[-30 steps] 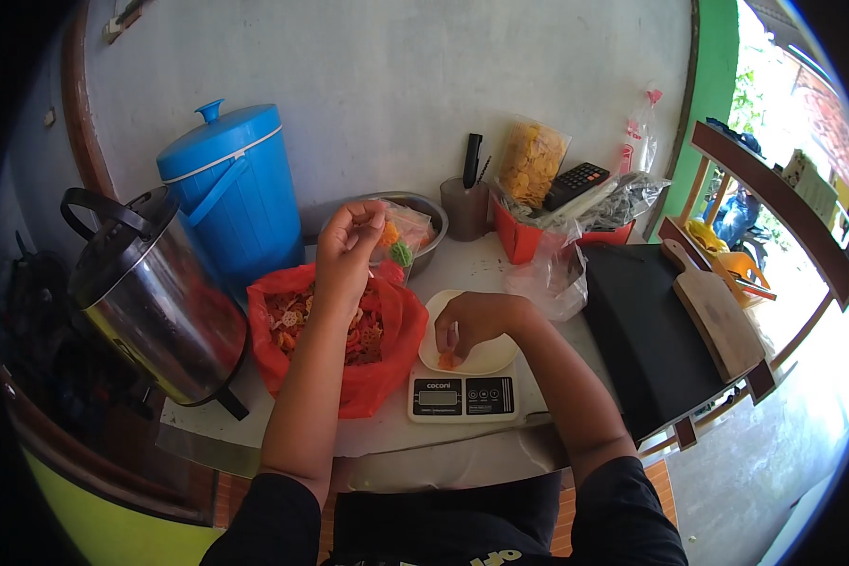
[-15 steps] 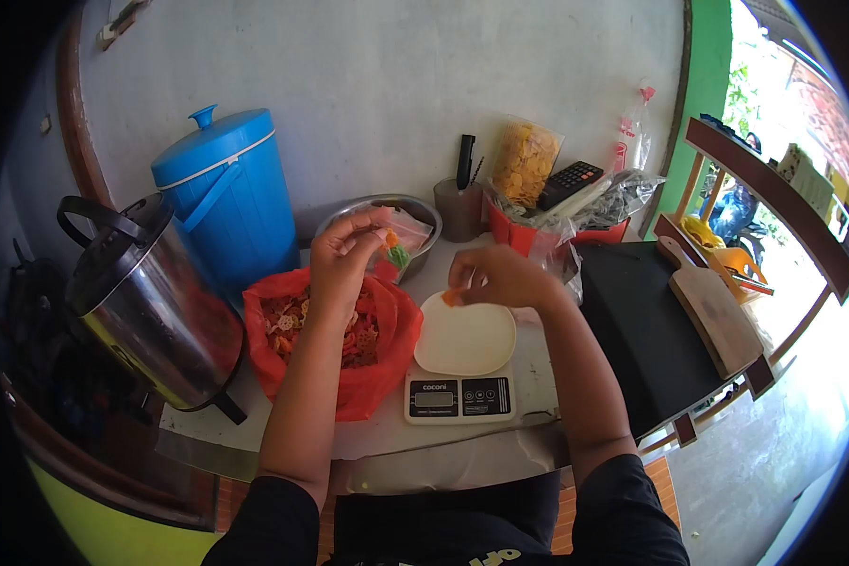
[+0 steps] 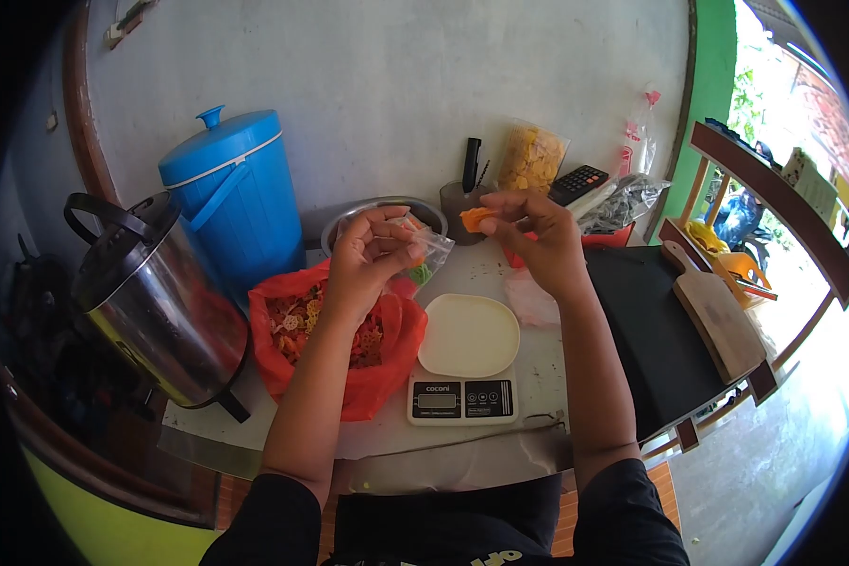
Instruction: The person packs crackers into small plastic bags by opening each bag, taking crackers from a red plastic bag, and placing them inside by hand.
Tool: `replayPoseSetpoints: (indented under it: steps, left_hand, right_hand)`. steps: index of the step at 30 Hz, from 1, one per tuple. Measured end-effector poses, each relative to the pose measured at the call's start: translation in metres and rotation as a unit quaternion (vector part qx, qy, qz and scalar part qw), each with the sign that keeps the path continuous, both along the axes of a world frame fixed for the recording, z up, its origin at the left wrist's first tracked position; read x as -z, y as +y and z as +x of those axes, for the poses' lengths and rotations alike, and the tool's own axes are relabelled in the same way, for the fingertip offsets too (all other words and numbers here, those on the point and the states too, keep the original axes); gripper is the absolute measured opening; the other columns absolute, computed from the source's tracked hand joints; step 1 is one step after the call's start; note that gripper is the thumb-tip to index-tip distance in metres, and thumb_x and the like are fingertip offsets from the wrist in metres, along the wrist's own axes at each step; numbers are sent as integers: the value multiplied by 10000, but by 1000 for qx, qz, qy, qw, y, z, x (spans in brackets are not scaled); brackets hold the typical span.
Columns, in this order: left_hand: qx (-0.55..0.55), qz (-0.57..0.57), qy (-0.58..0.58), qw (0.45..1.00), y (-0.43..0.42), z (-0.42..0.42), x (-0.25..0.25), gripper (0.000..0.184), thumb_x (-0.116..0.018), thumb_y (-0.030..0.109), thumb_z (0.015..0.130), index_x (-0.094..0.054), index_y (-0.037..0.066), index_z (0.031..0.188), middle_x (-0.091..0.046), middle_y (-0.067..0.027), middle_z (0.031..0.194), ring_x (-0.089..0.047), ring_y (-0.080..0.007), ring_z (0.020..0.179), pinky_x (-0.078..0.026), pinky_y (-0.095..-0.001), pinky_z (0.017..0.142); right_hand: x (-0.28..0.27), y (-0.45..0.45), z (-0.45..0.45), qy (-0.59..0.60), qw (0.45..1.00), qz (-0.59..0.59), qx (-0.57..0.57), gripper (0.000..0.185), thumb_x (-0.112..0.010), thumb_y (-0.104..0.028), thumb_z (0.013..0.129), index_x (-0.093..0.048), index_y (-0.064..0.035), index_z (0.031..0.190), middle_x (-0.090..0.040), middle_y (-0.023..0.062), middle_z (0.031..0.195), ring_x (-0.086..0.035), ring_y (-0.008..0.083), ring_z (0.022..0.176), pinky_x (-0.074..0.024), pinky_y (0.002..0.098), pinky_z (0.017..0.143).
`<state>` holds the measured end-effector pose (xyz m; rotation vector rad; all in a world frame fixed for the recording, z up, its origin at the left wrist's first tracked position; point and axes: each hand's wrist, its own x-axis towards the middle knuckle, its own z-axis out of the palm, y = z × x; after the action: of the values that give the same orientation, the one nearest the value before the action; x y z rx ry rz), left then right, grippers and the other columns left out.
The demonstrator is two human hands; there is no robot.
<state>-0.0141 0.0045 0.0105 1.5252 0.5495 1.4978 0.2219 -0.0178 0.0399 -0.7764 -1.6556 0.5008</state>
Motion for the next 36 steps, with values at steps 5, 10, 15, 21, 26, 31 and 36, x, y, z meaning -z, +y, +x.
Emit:
replayPoseSetpoints:
  steps: [5,10,15,21,26,31,36]
  left_hand:
    - [30,7,31,999,3,-1,4,475,-755,-34,770,-561,14,1202,-634,-36,948,-634,-119,894,-554,-278,808]
    - [71,-17,33,997,-6,2,-3,368,-714,33,853,-574,25,1194,-659,-54,1025,-641,-118,933,-535,-261,826]
    - [32,20,87,996,4,0,5,297,-646,97,921,-557,43,1199,-652,-44,1041,-630,-135,987,-513,-271,856]
    - [6,8,12,1000,-1,5,3,305,-649,106,922,-567,76,1215,-661,-30,1034,-637,-124,977,-504,-262,841]
    - [34,-28,-13,999,-8,8,-3,334,-674,96,899,-566,77,1214,-666,-55,1072,-638,-139,1010,-515,-282,861]
    - [28,-22,57,998,-4,4,1,380,-689,131,890,-554,68,1240,-677,-95,1122,-639,-158,1054,-518,-305,891]
    - [73,-37,32,996,-8,7,-2,417,-728,129,859,-564,39,1231,-696,-90,1076,-651,-142,1013,-515,-294,886]
  right_hand:
    - [0,-1,-4,-82,996,23,5,266,-735,-113,843,-675,-45,1093,-706,24,981,-631,97,880,-478,250,761]
    - [5,3,-7,-88,995,19,-42,227,-687,-91,885,-636,-19,1095,-673,35,1035,-631,108,950,-492,262,809]
    - [9,5,-8,15,977,-107,-182,210,-654,-68,907,-605,-15,1104,-662,38,1020,-624,112,945,-503,274,790]
    - [9,2,-9,3,966,-93,-242,213,-641,-53,915,-591,-6,1117,-655,41,1037,-631,116,963,-510,286,848]
    - [15,6,-16,10,981,-78,-178,178,-654,-31,900,-612,11,1068,-664,59,992,-636,124,978,-512,289,886]
    - [9,1,-14,-4,990,-37,-138,196,-628,23,903,-583,33,1094,-631,70,1044,-617,134,1013,-497,272,907]
    - [9,0,-14,19,988,-2,-155,174,-638,21,896,-600,23,1065,-645,69,1029,-633,135,1002,-508,282,895]
